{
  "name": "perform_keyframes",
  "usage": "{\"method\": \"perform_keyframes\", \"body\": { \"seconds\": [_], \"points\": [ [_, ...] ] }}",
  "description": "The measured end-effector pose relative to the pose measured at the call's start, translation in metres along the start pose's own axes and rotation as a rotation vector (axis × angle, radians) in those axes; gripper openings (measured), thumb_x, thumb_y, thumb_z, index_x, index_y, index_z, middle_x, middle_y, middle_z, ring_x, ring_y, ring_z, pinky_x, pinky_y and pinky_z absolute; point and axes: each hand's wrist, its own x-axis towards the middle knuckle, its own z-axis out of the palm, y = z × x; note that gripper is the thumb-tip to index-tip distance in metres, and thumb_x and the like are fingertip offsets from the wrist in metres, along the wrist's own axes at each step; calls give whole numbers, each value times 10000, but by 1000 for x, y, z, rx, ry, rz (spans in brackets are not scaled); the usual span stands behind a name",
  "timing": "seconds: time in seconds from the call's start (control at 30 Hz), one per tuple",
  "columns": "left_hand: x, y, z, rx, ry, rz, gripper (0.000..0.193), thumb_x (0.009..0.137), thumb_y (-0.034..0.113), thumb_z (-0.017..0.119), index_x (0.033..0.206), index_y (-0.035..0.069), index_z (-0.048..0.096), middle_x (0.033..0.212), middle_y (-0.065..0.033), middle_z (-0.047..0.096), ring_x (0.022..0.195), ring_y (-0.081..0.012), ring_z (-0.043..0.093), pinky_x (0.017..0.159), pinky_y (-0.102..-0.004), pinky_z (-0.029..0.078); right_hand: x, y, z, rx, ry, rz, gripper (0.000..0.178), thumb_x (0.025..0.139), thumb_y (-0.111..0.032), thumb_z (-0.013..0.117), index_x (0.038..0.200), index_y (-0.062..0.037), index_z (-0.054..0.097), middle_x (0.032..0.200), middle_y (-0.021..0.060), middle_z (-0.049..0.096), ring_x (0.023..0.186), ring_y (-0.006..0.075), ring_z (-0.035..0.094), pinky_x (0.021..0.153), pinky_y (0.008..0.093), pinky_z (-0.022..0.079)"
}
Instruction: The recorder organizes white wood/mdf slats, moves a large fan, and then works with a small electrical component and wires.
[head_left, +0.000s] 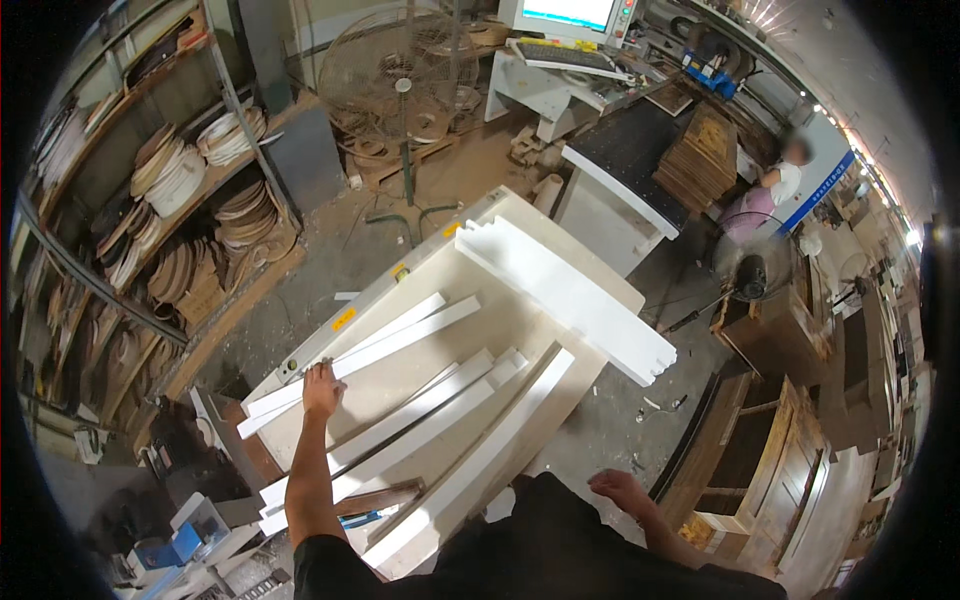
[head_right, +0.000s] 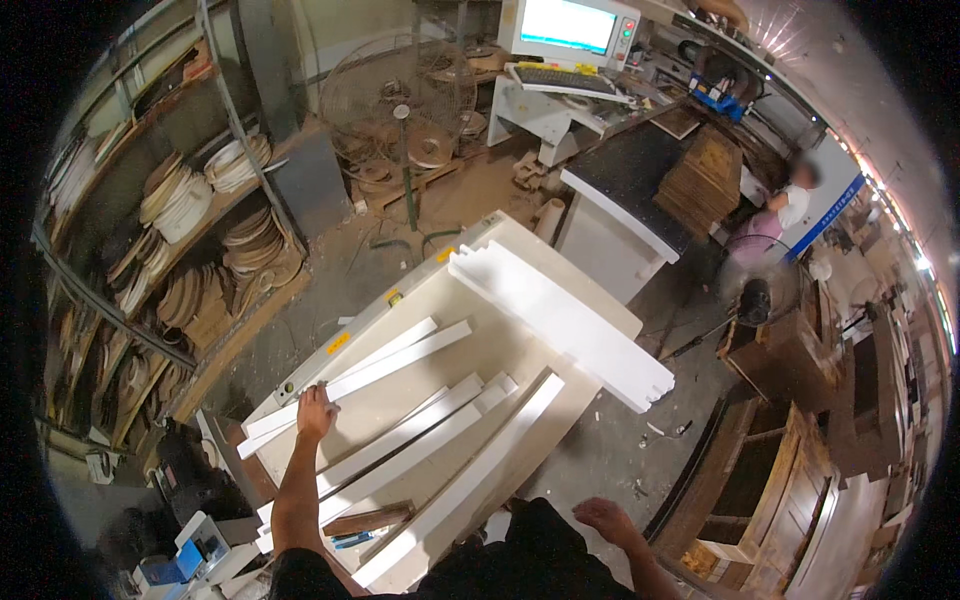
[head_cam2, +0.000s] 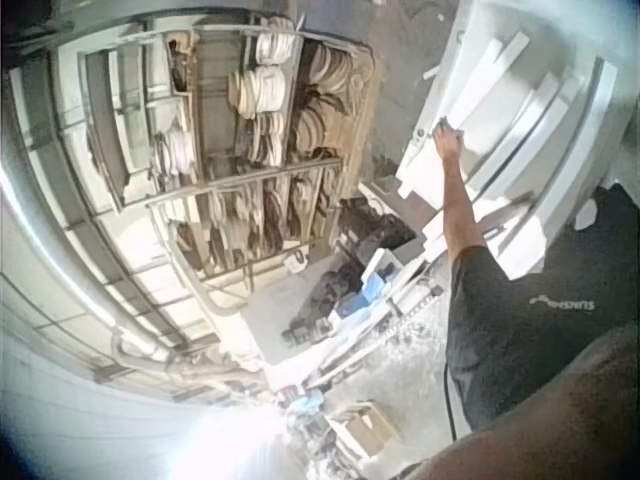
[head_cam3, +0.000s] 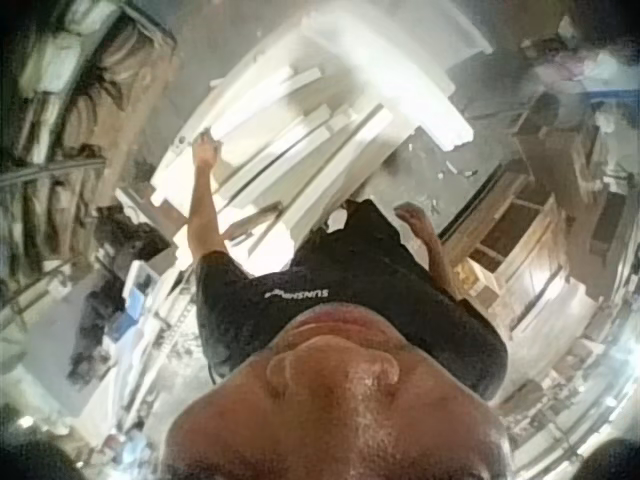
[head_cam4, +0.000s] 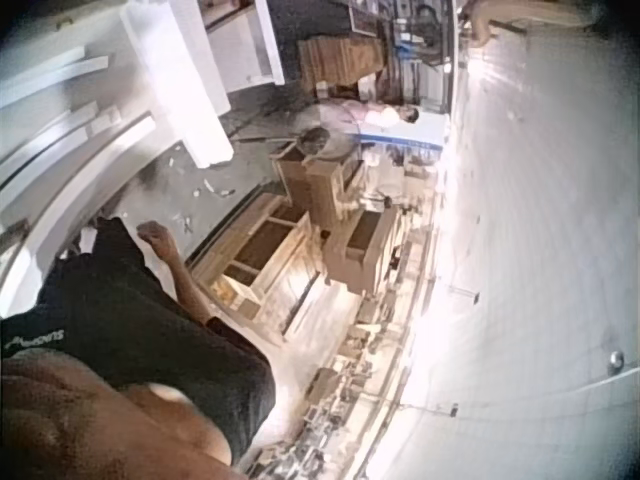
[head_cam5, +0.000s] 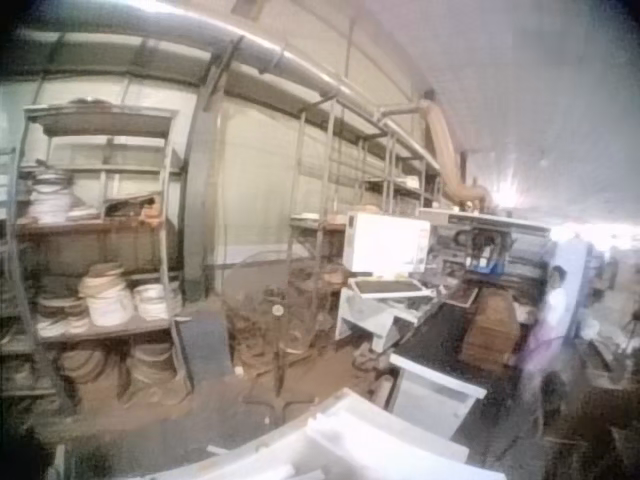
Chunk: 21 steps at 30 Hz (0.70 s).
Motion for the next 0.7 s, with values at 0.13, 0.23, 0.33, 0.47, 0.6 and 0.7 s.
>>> {"method": "perform_keyframes", "body": {
  "seconds": [0.13,0.23,0.33,0.47,0.6,0.7],
  "points": [
    [11,0,9,48,-70,-102,713,850,256,790,1482,93,503,1410,-174,568,1323,-371,511,1146,-504,385,-18,-211,-14,438,-612,-596,210,927,-175,802,1083,-40,765,1073,93,721,1012,278,663,951,406,502],
    [17,5,7,33,-180,-166,726,838,227,786,1487,87,493,1410,-178,575,1302,-377,533,1135,-503,392,-46,-311,-10,525,-1098,-1036,116,921,-92,773,1021,-36,755,984,100,716,983,259,655,867,453,501],
    [-13,15,4,-13,-213,-89,705,845,195,761,1484,82,487,1413,-184,573,1291,-389,540,1135,-515,389,-64,-356,7,518,-1286,-1179,94,974,-187,716,975,-115,776,992,70,724,918,253,667,793,432,499],
    [-51,27,-10,-64,-259,-78,688,861,220,792,1468,86,498,1470,-194,539,1345,-415,506,1158,-525,373,-65,-365,25,519,-1280,-1284,145,989,-264,690,925,-180,790,1016,36,750,906,242,692,769,396,518],
    [-90,4,0,-99,-131,-17,720,866,236,789,1508,88,498,1526,-208,521,1382,-411,495,1184,-519,371,-56,-351,40,716,-1425,-1308,112,1003,-234,634,987,-167,723,1114,50,746,930,286,625,716,401,474],
    [-107,-2,-17,-80,-24,-19,614,852,248,791,1398,56,588,1389,-211,600,1320,-401,528,1165,-503,386,-46,-331,55,974,-1593,-1297,97,1016,-204,579,1048,-154,656,1212,64,742,955,330,557,664,407,430]
  ]
}}
